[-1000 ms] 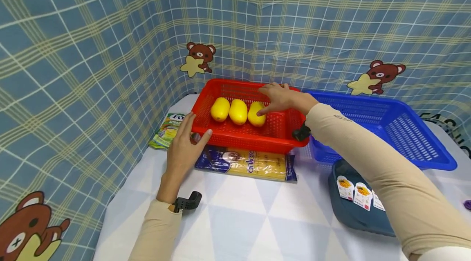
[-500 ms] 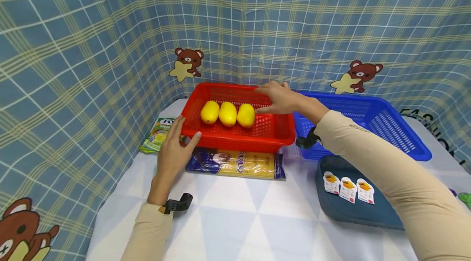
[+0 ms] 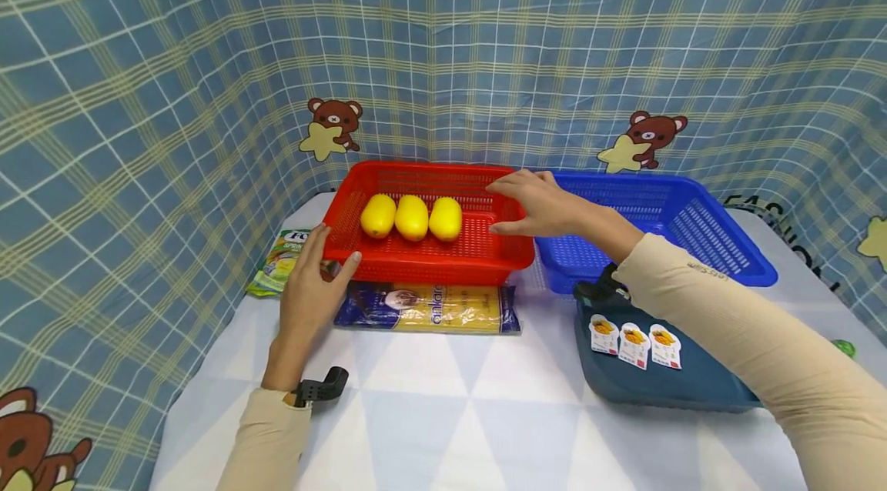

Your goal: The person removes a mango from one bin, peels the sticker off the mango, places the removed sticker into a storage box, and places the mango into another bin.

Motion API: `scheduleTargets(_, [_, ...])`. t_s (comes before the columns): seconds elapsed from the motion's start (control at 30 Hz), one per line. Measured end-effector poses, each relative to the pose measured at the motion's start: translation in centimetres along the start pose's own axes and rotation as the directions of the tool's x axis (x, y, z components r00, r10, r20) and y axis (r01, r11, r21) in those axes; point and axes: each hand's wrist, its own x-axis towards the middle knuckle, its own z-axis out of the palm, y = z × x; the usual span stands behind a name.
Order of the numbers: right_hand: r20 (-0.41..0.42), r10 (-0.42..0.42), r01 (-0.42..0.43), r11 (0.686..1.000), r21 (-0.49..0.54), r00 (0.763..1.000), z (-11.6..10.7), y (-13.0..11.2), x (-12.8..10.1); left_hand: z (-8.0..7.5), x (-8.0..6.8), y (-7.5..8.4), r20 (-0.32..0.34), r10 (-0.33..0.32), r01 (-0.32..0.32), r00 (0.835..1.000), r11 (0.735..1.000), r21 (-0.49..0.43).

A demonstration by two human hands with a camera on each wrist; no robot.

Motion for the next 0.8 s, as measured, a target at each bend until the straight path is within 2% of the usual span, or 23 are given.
scheduleTargets(0.33, [-0.028, 0.033, -0.033, 0.999, 0.013, 0.999, 0.3, 0.5, -3.8, 0.0, -0.1, 0.3, 0.009, -0.012, 0.012, 1.000, 1.000, -0.008])
scheduleTargets(0.7, [-0.074, 0.025, -0.024, 1.000, 0.018, 0.997, 1.0, 1.2, -7.2, 0.1, -0.1, 0.4, 0.046, -0.046, 0.046, 0.998, 0.999, 0.009])
scheduleTargets(0.8, [-0.082, 0.028, -0.026, 0.999, 0.024, 0.996, 1.3, 1.4, -8.0, 0.0, 0.0, 0.3, 0.042, -0.034, 0.034, 0.999, 0.999, 0.005])
